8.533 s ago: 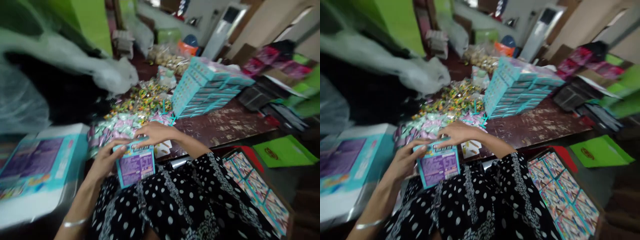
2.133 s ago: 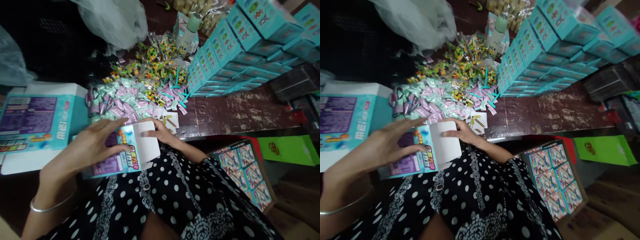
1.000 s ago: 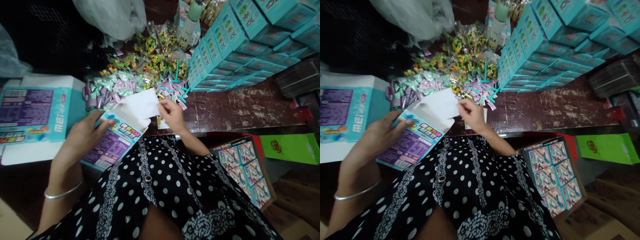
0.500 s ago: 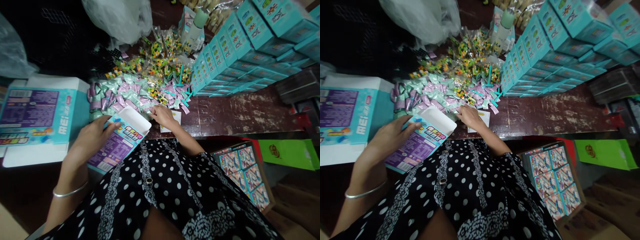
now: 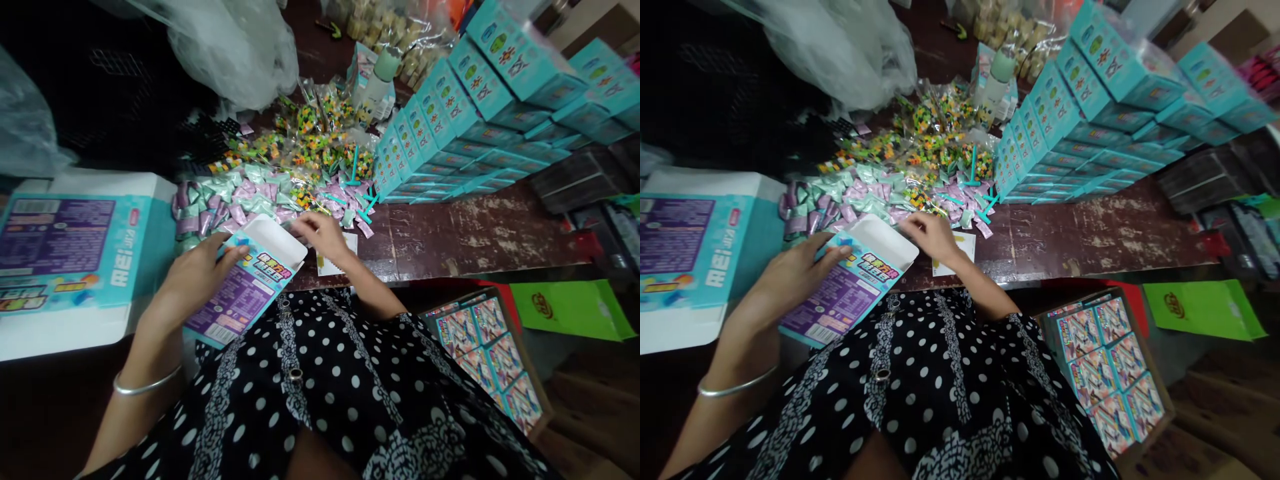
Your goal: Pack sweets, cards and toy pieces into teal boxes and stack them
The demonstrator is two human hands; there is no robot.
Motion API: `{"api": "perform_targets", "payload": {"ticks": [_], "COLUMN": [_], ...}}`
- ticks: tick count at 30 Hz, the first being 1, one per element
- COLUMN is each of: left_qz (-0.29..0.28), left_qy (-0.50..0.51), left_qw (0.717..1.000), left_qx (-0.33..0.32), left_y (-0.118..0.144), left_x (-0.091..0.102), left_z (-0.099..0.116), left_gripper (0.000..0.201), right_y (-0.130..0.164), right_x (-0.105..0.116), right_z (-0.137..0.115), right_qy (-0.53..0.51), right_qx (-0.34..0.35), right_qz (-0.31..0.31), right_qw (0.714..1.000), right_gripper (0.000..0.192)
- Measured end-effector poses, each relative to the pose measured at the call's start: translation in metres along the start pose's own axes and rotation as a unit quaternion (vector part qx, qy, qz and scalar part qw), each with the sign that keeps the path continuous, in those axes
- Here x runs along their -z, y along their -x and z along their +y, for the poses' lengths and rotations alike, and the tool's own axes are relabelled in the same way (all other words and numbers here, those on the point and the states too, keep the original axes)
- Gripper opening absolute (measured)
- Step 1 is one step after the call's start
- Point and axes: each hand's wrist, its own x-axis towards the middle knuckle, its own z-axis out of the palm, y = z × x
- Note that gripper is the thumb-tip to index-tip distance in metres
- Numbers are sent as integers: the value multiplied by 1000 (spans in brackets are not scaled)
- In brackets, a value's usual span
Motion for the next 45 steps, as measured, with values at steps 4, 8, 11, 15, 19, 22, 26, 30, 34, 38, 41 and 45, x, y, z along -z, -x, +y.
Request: {"api": "perform_targets", "payload": {"ticks": [4, 8, 11, 15, 19, 22, 26, 30, 34, 38, 41, 45], "left_qz": [4, 5, 8, 1, 2, 5, 7, -3, -2, 11, 31, 42], "left_qy": [2, 10, 13, 6, 20, 24, 16, 15, 10, 19, 25, 45], "left_qw": [1000, 1000, 1000, 1000, 1000, 1000, 1000, 1000, 1000, 1000, 999, 998], "left_qx": [0, -4, -7, 4, -2, -5, -2, -2, 1, -9, -9, -12], "left_y": [-3, -7, -10, -11, -11, -10, -11, -14, -14, -12, -12, -12], "left_x": [-4, -9, -11, -11, -11, -12, -13, -14, -13, -11, -8, -4], "left_z": [-8, -14, -17, -18, -17, -16, -19, -19, -15, -15, -17, -12], "left_gripper": [79, 77, 75, 73, 66, 62, 60, 60, 56, 57, 61, 67], "right_y": [-24, -38, -39, -43, -58, -68, -74, -76, -81, -85, -85, -84], "right_x": [46, 74, 80, 80, 76, 84, 102, 100, 75, 60, 69, 97], "right_z": [21, 41, 49, 58, 73, 79, 74, 59, 45, 34, 26, 11], "right_qy": [258, 349, 348, 225, -17, -63, -54, -108, -120, -101, -90, -103], "right_qx": [-132, -174, -161, -108, -63, -8, 41, -31, -175, -200, -179, -127], "right_qz": [102, 42, 48, 85, 221, 333, 349, 156, -39, -41, -3, 33], "right_qw": [952, 920, 922, 965, 973, 941, 935, 981, 977, 974, 980, 986], "right_gripper": [19, 27, 27, 20, 25, 28, 33, 37, 40, 37, 42, 37]}}
